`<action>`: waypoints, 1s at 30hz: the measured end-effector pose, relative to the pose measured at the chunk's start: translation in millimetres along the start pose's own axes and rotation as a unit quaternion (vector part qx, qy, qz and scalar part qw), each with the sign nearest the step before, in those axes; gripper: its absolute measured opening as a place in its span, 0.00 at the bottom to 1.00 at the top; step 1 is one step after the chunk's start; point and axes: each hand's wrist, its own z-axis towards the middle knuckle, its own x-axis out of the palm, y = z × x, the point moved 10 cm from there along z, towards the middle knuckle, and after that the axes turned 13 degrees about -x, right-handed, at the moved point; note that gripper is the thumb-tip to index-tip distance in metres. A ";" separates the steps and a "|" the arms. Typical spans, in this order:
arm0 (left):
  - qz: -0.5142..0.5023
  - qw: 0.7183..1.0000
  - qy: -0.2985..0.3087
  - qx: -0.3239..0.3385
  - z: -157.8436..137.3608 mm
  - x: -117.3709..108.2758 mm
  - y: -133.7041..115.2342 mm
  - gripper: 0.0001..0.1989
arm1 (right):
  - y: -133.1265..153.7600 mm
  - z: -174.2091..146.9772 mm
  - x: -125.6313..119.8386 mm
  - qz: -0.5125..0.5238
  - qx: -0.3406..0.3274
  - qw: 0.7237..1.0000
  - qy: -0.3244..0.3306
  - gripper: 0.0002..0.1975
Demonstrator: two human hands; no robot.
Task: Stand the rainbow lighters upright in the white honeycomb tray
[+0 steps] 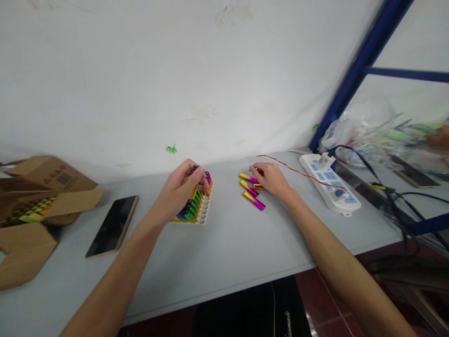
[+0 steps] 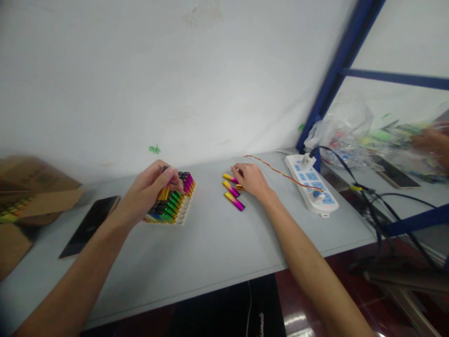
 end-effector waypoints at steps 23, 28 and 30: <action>0.561 0.815 0.028 0.145 8.8 5.4 28.4 0.16 | -0.1 0.7 -3.4 0.012 0.005 1.000 -0.003 0.19; 0.520 0.842 0.062 0.131 14.8 6.3 25.8 0.17 | -4.7 -0.3 -1.3 0.016 0.006 1.000 -0.001 0.21; 0.517 0.845 0.057 0.124 17.2 6.1 24.9 0.19 | -7.1 -0.6 -1.7 0.011 0.008 1.000 -0.004 0.21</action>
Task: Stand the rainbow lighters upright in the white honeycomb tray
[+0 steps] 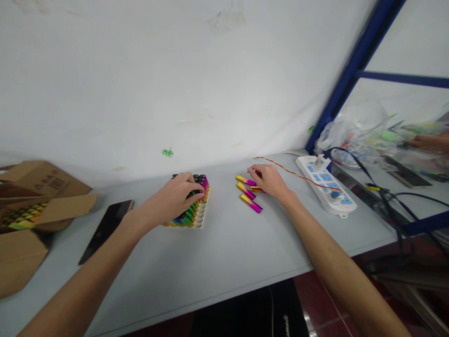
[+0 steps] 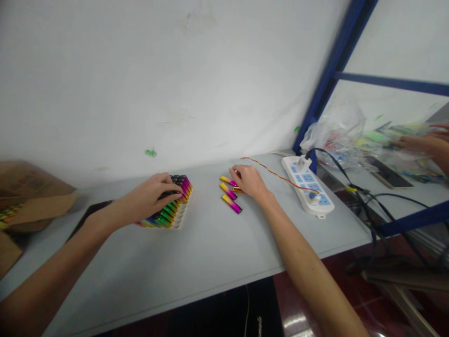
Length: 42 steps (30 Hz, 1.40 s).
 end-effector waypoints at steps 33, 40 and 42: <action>-0.139 0.976 -0.126 0.107 -23.1 86.2 -94.2 0.09 | -32.9 -8.3 -16.8 -0.035 0.101 0.991 -0.080 0.33; -0.495 0.865 -0.024 -0.081 -16.7 87.6 -52.3 0.12 | -24.8 -7.8 -14.6 -0.025 0.086 0.992 -0.090 0.33; -0.617 0.777 0.043 -0.119 -15.1 101.4 -50.4 0.16 | -21.4 -7.5 -12.9 -0.021 0.077 0.993 -0.085 0.33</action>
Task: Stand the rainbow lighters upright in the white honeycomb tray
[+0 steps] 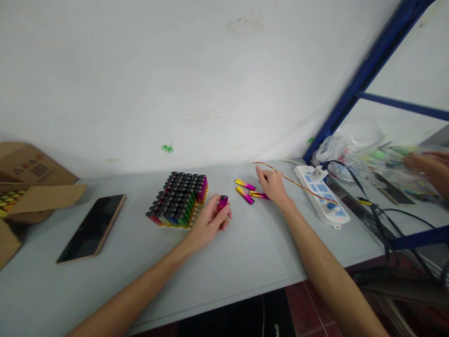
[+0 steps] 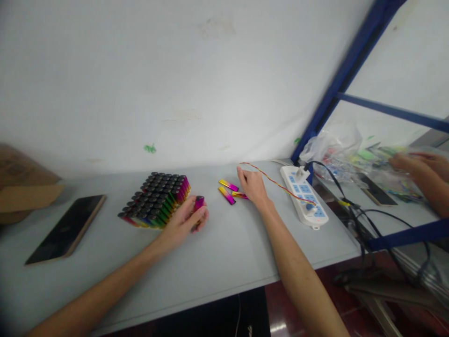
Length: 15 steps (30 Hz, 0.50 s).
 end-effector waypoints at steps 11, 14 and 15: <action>-0.200 0.972 0.000 -0.126 -2.0 -9.1 12.6 0.25 | 3.7 -4.3 1.8 -0.010 -0.014 1.000 0.008 0.32; -0.200 0.970 -0.003 -0.135 -2.5 -8.1 12.3 0.22 | 4.3 -4.8 2.7 -0.012 -0.016 1.000 0.010 0.32; -0.199 0.971 -0.007 -0.135 -2.6 -8.0 11.7 0.21 | 4.7 -4.9 2.9 -0.013 -0.017 1.000 0.011 0.32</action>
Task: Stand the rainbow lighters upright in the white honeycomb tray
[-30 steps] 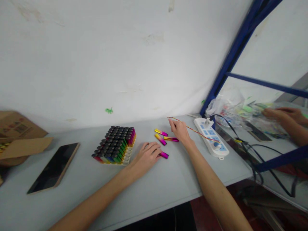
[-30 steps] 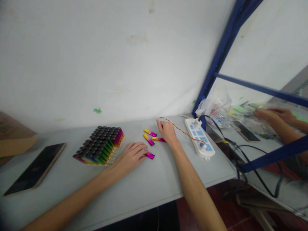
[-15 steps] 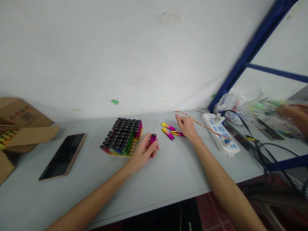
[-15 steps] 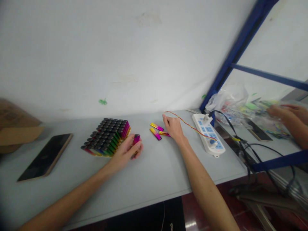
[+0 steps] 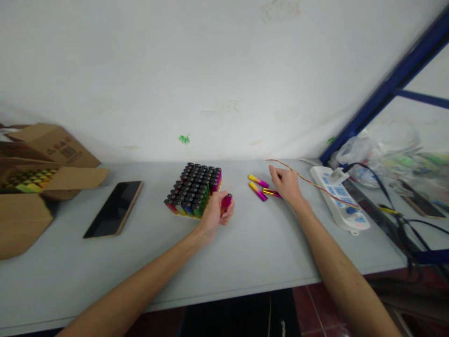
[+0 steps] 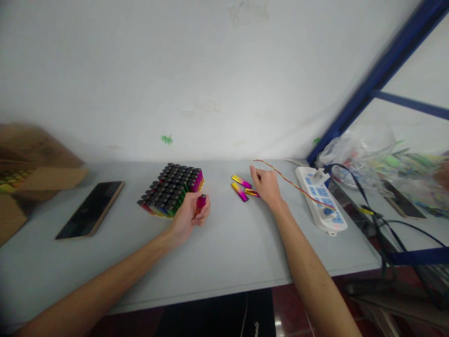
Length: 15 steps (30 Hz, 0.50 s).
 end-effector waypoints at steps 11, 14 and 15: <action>-0.021 1.000 0.012 0.008 0.9 3.1 1.9 0.21 | 5.8 2.3 0.4 0.004 0.000 1.000 0.011 0.34; -0.011 0.999 0.021 0.032 -0.5 6.3 -4.5 0.23 | 6.6 2.5 2.6 0.009 -0.002 1.000 0.017 0.34; 0.011 0.998 0.018 0.059 -2.8 6.4 -12.1 0.23 | 6.2 2.5 3.3 0.012 -0.002 1.000 0.018 0.34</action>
